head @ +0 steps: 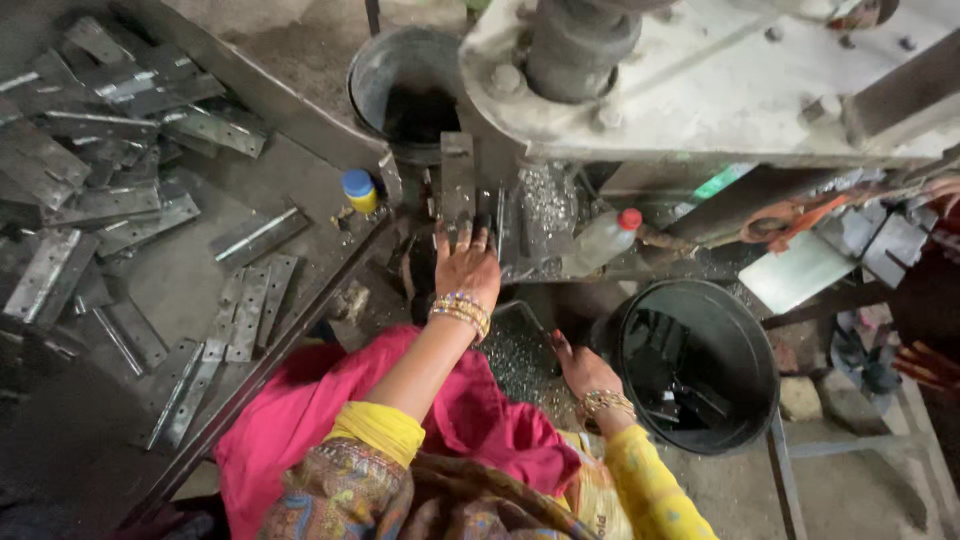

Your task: The person operates a stamping press to process metal hinge plates, picking up plates from a tray, positioning them in the press, and removing them after each stroke.

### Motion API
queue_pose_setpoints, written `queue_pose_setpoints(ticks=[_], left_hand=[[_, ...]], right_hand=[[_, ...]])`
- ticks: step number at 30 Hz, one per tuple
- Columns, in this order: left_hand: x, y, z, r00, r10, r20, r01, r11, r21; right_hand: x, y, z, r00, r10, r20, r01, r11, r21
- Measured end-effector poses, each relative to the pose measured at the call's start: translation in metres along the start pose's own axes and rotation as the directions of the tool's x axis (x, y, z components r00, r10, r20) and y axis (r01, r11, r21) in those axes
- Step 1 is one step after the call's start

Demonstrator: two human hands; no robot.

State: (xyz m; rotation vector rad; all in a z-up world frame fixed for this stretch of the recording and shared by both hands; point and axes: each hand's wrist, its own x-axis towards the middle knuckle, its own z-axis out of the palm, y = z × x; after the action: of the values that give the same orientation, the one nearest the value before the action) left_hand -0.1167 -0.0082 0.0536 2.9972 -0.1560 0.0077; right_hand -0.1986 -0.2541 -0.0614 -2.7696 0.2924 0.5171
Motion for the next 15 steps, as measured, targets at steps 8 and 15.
queue_pose_setpoints(ticks=[8,15], left_hand=[[0.030,0.012,-0.007,0.997,-0.035,0.062,0.020,0.972,0.234],[0.019,0.004,0.005,0.998,-0.003,0.061,-0.006,0.989,0.149]], right_hand=[[-0.013,-0.010,-0.024,0.971,-0.116,-0.208,0.084,0.984,-0.156],[0.019,0.011,0.010,0.974,-0.183,-0.133,0.176,0.982,-0.062]])
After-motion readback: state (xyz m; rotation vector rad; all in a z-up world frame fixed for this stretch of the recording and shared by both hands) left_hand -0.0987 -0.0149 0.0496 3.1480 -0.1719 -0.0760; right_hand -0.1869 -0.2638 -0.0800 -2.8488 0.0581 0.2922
